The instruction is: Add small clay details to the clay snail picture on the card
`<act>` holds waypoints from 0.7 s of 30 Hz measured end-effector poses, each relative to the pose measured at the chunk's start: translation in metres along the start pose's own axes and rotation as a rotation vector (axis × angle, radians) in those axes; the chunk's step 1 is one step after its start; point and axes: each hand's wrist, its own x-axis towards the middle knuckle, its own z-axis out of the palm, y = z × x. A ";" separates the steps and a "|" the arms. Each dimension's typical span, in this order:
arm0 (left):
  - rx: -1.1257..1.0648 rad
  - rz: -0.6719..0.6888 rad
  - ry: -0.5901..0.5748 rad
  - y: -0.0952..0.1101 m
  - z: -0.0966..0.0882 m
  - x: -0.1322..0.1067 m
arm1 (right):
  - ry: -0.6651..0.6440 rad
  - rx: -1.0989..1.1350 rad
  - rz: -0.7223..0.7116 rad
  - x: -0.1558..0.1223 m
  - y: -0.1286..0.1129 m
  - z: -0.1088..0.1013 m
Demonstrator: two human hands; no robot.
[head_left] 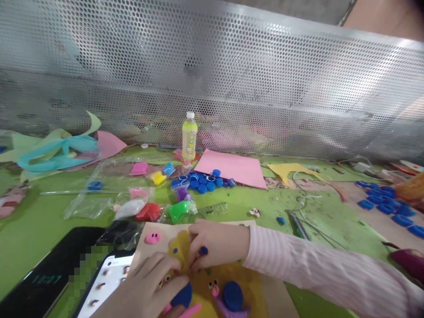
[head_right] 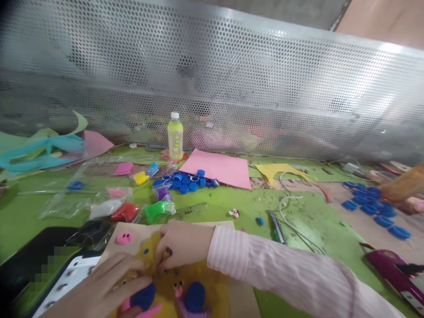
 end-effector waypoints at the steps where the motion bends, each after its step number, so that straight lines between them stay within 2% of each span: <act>1: 0.006 -0.013 -0.025 -0.001 -0.001 0.002 | -0.001 -0.006 0.000 0.001 0.000 0.001; 5: 0.050 -0.055 -0.072 -0.003 -0.008 0.010 | 0.001 -0.037 0.014 0.003 -0.002 0.002; 21: 0.071 -0.016 -0.088 -0.005 -0.013 0.018 | -0.039 -0.101 0.096 0.008 -0.014 -0.010</act>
